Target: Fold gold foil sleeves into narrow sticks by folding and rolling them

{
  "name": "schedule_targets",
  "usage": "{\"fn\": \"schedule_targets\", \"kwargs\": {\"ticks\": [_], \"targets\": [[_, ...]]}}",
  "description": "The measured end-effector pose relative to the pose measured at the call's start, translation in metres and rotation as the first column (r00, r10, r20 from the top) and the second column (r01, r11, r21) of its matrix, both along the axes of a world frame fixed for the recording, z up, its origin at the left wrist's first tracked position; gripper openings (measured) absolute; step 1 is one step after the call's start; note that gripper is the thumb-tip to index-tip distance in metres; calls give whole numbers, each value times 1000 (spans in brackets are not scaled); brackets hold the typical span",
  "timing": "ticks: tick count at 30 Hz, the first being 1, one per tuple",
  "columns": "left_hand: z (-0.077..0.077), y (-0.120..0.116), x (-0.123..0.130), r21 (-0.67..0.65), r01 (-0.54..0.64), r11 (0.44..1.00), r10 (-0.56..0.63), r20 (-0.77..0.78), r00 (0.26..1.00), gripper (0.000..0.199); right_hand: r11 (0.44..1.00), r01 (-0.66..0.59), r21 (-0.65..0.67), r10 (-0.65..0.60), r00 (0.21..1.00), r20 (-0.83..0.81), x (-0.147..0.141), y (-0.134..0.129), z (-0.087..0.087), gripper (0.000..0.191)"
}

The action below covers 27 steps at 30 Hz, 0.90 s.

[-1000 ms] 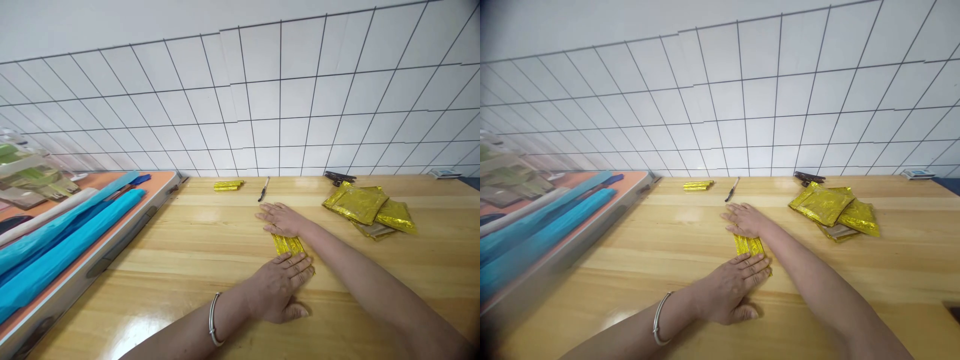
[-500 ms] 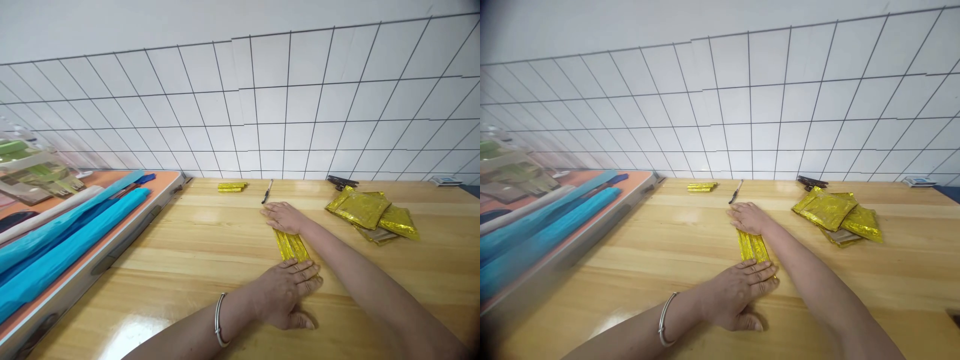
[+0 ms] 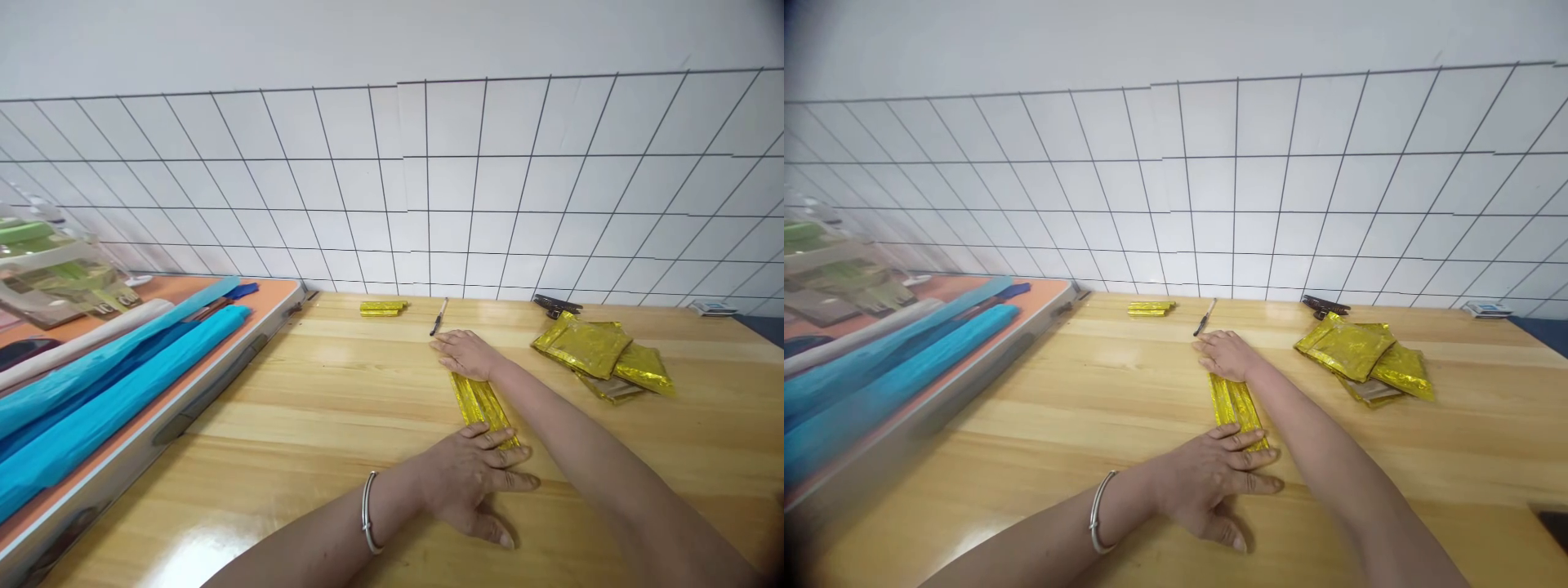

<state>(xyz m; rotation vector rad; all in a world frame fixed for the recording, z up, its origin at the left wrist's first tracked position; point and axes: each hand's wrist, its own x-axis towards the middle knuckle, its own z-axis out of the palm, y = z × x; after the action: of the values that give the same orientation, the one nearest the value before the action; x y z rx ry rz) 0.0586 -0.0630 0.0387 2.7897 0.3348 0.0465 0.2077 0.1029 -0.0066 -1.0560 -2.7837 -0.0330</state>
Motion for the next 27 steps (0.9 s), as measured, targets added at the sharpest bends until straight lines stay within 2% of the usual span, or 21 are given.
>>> {"fn": "schedule_targets", "kwargs": {"ticks": [8, 11, 13, 16, 20, 21, 24, 27], "targets": [[-1, -2, 0, 15, -7, 1000, 7, -2, 1000, 71, 1000, -8, -8, 7, 998, -63, 0, 3, 0, 46], [-3, -2, -1, 20, -5, 1000, 5, 17, 1000, 72, 1000, 17, 3, -17, 995, -97, 1, -4, 5, 42], [-5, -2, -1, 21, -4, 1000, 3, 30, 1000, 72, 999, 29, 13, -27, 991, -129, 5, -20, 12, 42], [-7, -1, -1, 23, -4, 1000, 2, 64, 998, 72, 1000, 6, 2, -6, 975, -220, 18, -65, 23, 43], [-11, 0, 0, 27, 5, 1000, -9, 127, 992, 72, 984, -52, -171, 19, 982, -189, 43, -135, 29, 48], [-13, 1, 0, 24, 12, 1000, -15, 146, 989, 73, 976, -36, -216, -4, 983, -181, 48, -149, 28, 51], [-16, 3, 3, -12, 35, 999, -32, 211, 977, 74, 951, 33, -309, -73, 990, -120, 59, -173, 23, 56], [-17, 5, 3, -118, 55, 991, -19, 290, 957, 68, 941, 91, -327, -119, 991, -67, 61, -178, 20, 57]]}}
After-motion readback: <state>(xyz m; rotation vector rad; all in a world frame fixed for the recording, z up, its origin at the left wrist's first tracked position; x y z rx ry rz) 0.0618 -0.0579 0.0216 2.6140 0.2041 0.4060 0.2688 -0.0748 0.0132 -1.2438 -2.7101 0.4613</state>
